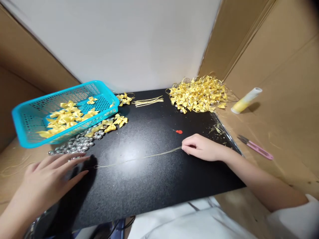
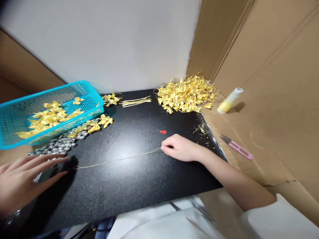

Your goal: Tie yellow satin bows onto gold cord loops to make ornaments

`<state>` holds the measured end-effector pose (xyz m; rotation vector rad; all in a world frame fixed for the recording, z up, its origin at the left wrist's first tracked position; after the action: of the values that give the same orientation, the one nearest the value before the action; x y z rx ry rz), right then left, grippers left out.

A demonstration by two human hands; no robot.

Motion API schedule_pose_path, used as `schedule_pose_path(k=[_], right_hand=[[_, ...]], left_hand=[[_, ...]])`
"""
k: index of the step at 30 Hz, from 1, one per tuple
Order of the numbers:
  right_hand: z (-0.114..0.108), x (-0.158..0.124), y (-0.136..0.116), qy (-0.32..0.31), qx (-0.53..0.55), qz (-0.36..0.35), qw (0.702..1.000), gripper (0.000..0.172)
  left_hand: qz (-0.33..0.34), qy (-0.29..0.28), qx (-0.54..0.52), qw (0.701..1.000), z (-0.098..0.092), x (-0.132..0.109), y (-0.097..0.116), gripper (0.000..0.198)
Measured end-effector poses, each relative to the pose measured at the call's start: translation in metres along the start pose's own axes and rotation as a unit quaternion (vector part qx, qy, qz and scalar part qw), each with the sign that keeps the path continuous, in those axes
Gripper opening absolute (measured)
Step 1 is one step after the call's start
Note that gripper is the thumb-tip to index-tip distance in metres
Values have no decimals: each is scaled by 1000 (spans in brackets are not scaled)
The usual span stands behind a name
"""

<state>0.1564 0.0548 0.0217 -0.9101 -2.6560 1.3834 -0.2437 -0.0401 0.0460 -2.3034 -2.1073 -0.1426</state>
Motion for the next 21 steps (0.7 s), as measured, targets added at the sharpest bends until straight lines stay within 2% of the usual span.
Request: schedule_pose_path(k=[2, 5, 6, 8, 10, 12, 15, 18, 21], right_hand=[[0, 3, -5, -7, 0, -13, 1000, 37], [1, 4, -12, -17, 7, -31, 999, 36], [0, 5, -13, -17, 10, -34, 999, 35], [-1, 5, -13, -9, 21, -37, 999, 34], [-3, 5, -10, 4, 38, -40, 998, 33], [-4, 5, -5, 6, 59, -41, 997, 32], [-6, 3, 4, 18, 87, -39, 995, 31], [-17, -2, 12, 113, 98, -23, 988, 27], [-23, -8, 15, 199, 94, -14, 975, 20]], left_hand=[[77, -8, -56, 995, -6, 7, 43, 36], [173, -79, -228, 955, -3, 32, 132, 42], [208, -104, -275, 933, 2, 43, 163, 42], [226, -172, -344, 895, 19, 66, 210, 37], [246, -248, -403, 846, 38, 85, 239, 26], [243, -307, -437, 810, 53, 96, 249, 28], [238, -317, -463, 793, 62, 102, 244, 37], [241, -299, -478, 790, 62, 101, 239, 37], [235, -308, -481, 787, 65, 99, 239, 38]])
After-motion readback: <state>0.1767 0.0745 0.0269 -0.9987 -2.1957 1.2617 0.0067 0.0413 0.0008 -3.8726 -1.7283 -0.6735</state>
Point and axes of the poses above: each hand's wrist, its own x-axis towards the middle knuckle, its own z-axis out of the palm, y = z × x, the point moved 5 cm from there along x, towards the middle knuckle, and after that the axes turned 10 degrees about -y, right-handed, at the moved point
